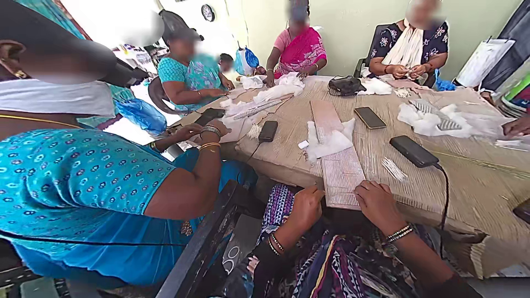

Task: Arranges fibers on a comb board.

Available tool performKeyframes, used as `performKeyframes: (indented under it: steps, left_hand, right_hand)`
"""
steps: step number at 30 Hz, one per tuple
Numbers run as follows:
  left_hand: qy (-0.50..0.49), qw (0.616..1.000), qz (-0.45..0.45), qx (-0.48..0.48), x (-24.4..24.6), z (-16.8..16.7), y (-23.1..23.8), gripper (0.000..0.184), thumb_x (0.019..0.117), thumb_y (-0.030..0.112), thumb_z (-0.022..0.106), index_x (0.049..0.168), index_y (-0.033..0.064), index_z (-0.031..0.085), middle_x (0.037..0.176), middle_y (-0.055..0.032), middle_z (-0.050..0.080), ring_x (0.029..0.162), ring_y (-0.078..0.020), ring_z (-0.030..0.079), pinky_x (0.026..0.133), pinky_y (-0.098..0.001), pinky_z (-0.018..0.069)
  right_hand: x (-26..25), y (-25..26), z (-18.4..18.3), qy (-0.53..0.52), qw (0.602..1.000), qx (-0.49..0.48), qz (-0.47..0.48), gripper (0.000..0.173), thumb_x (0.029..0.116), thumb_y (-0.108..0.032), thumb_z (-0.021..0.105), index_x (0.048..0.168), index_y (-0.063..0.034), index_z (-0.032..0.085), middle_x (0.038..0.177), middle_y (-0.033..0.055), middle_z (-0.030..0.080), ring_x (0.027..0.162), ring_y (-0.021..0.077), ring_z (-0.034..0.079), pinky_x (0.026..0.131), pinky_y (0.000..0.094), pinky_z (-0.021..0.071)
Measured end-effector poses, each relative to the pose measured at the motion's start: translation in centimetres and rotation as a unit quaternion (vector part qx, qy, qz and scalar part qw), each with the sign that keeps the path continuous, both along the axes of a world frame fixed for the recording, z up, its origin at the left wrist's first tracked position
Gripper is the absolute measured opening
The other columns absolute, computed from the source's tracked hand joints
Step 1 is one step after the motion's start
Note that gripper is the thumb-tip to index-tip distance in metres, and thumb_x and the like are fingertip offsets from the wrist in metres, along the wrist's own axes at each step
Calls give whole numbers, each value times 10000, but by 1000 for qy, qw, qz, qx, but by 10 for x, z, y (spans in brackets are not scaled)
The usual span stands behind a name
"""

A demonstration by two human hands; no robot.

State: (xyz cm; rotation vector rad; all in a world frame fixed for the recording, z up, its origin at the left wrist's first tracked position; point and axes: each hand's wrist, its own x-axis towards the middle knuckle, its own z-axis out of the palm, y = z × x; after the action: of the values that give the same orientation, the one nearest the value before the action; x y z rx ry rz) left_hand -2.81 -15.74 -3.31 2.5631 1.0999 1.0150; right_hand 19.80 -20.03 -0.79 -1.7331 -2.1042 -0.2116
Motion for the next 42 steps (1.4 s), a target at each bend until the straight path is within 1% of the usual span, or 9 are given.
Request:
performKeyframes:
  steps: [6, 11, 16, 18, 23, 28, 32, 37, 42]
  left_hand:
    - [68, 997, -27, -4, 8, 14, 6, 245, 943, 101, 629, 1130, 29, 771, 970, -192, 731, 879, -370, 729, 773, -520, 593]
    - [66, 996, -39, -53, 12, 14, 16, 200, 960, -14, 578, 998, -15, 774, 866, -188, 715, 791, -360, 729, 700, -528, 593]
    - [18, 995, 24, -93, -10, 18, 29, 178, 995, 10, 580, 1023, -53, 744, 960, -218, 726, 876, -395, 725, 777, -589, 573]
    - [-4, 990, 45, -134, -18, 23, 32, 186, 1006, 23, 580, 1059, -60, 738, 991, -235, 726, 914, -404, 720, 823, -610, 555]
    - [-56, 979, 66, -183, -26, 26, 36, 176, 1023, 64, 587, 1023, -36, 732, 913, -188, 702, 794, -309, 671, 755, -529, 543]
    - [-114, 949, 86, -279, -38, 23, 41, 170, 1038, 99, 586, 1043, 2, 726, 801, -86, 649, 674, -156, 564, 665, -370, 486]
    - [-192, 920, 78, -334, -36, 22, 46, 160, 1035, 58, 567, 1046, -12, 711, 814, -51, 654, 628, -53, 527, 616, -237, 456]
    - [-262, 898, 67, -348, -35, 21, 45, 142, 1016, 27, 574, 1034, -16, 708, 779, -5, 645, 605, -10, 525, 590, -176, 444]
    - [-286, 885, 75, -359, -41, 17, 47, 133, 1005, 8, 584, 1007, -21, 713, 767, -6, 648, 591, -10, 509, 577, -177, 429]
  right_hand:
    - [-10, 0, 2, -39, 997, 33, 57, 114, 935, -69, 623, 896, -20, 718, 905, 172, 703, 885, 389, 696, 795, 587, 514]
    - [2, 6, 3, -47, 995, 59, 57, 113, 937, -82, 641, 852, -49, 709, 823, 115, 652, 822, 312, 655, 732, 480, 469]
    - [73, 21, 23, 110, 988, -27, -109, 126, 944, -52, 651, 975, 22, 748, 965, 228, 710, 934, 415, 685, 839, 640, 479]
    - [95, 28, 34, 184, 964, -65, -182, 163, 979, -77, 634, 1047, 28, 738, 1009, 232, 712, 934, 399, 681, 867, 618, 501]
    - [110, 59, 34, 133, 949, -109, -265, 172, 955, -112, 663, 1030, 26, 731, 1023, 242, 725, 1037, 428, 675, 966, 665, 428]
    - [80, 57, 27, 91, 977, -24, -192, 161, 970, -118, 659, 1015, 18, 733, 1048, 276, 675, 1035, 486, 628, 879, 690, 426]
    - [19, 78, 27, 131, 990, -53, -18, 239, 931, -172, 727, 1087, 9, 736, 1068, 251, 668, 1003, 459, 640, 830, 669, 455]
    - [-42, 127, 18, 107, 988, -81, 78, 352, 879, -114, 777, 1216, -40, 708, 1108, 218, 652, 1008, 423, 636, 824, 610, 477]
    - [-62, 161, 20, 71, 980, -167, 81, 214, 928, -109, 703, 1128, -47, 749, 1103, 209, 659, 1057, 393, 632, 901, 587, 457]
